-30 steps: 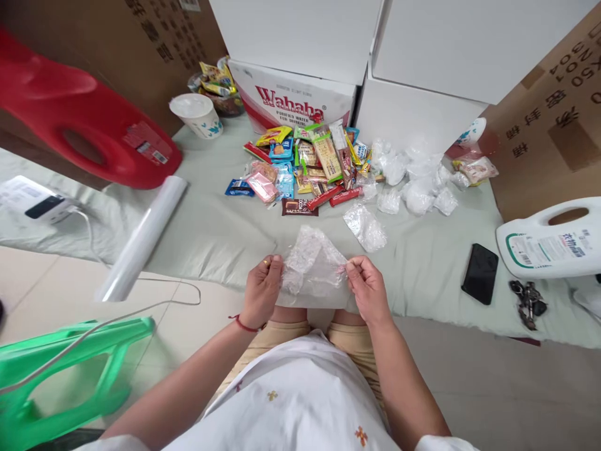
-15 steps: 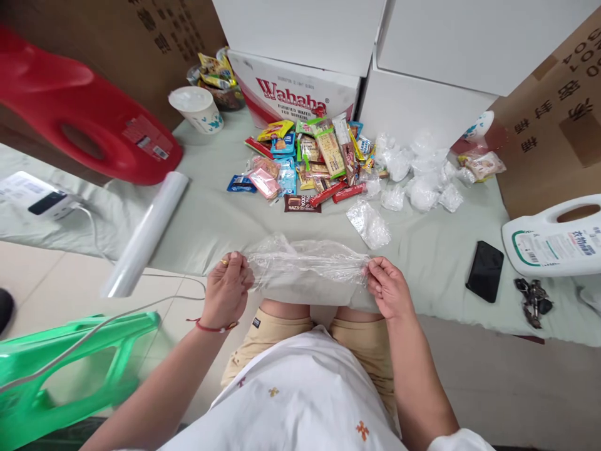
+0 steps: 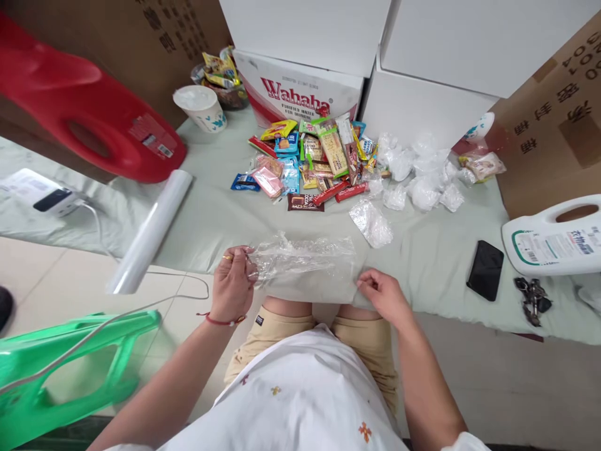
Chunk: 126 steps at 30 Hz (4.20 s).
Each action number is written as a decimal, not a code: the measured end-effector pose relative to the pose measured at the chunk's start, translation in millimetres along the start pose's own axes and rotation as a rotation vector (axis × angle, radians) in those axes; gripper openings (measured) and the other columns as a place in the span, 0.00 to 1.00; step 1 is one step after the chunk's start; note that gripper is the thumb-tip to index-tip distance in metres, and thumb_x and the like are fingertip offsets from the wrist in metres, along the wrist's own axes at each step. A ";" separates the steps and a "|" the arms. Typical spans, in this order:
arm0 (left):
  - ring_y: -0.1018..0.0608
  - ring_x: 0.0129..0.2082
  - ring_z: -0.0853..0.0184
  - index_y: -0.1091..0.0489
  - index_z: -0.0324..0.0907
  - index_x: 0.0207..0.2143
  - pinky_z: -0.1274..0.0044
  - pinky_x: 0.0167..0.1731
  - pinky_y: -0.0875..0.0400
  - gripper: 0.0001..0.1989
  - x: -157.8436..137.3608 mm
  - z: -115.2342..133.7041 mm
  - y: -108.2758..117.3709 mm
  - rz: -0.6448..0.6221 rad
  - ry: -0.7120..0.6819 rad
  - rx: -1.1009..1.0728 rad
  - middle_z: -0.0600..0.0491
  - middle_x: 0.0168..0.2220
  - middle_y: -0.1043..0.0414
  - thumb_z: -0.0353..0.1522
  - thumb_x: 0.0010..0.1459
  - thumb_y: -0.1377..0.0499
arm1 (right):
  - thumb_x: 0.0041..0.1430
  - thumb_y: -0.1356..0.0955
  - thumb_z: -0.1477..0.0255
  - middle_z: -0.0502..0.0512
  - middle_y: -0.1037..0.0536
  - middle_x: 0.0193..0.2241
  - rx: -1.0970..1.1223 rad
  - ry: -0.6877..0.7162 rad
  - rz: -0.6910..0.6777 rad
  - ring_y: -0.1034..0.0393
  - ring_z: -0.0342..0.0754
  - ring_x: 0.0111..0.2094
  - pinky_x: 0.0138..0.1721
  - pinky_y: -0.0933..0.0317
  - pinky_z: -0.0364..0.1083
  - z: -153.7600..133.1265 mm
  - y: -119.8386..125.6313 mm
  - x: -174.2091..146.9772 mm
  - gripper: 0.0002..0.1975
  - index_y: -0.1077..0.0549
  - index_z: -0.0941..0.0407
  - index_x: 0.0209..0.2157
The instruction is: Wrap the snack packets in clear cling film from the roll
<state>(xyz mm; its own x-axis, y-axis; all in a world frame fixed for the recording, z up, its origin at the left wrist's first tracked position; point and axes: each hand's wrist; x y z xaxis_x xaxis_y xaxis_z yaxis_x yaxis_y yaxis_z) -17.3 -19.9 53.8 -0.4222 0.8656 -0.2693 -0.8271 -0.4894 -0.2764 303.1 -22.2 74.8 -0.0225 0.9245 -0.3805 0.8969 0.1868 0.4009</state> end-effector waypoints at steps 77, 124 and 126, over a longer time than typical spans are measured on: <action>0.43 0.14 0.77 0.24 0.38 0.28 0.83 0.15 0.53 0.16 9.5 31.4 75.8 -0.150 0.324 0.432 0.55 0.19 0.32 0.41 0.49 0.28 | 0.39 0.19 0.52 0.42 0.33 0.19 0.464 0.060 0.014 0.44 0.35 0.15 0.12 0.55 0.37 -41.3 -27.7 97.8 0.26 0.26 0.55 0.31; 0.38 0.71 0.52 0.46 0.52 0.73 0.49 0.71 0.66 0.29 52.9 -13.7 26.8 -0.638 -0.868 1.524 0.46 0.73 0.47 0.43 0.72 0.50 | 0.70 0.42 0.75 0.60 0.32 0.66 -1.090 0.785 0.026 0.37 0.59 0.57 0.52 0.39 0.53 -96.3 -20.7 208.3 0.25 0.31 0.55 0.65; 0.38 0.71 0.53 0.44 0.51 0.72 0.50 0.71 0.65 0.29 52.6 -13.8 27.0 -0.629 -0.866 1.528 0.46 0.73 0.47 0.43 0.73 0.50 | 0.70 0.41 0.74 0.63 0.27 0.60 -1.121 0.772 -0.036 0.35 0.59 0.55 0.50 0.39 0.52 -108.1 -33.8 217.7 0.22 0.26 0.57 0.60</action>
<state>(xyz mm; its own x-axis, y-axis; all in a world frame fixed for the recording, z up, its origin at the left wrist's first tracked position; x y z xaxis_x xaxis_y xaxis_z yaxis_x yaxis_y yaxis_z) -56.7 11.0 19.5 0.3973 0.9052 0.1506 -0.2841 -0.0347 0.9582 220.1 208.6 68.5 -0.6089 0.7932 0.0055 0.0611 0.0400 0.9973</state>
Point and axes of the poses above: each hand's wrist, its own x-axis towards the middle knuckle, its own y-axis out of the back of the hand, z = x × y
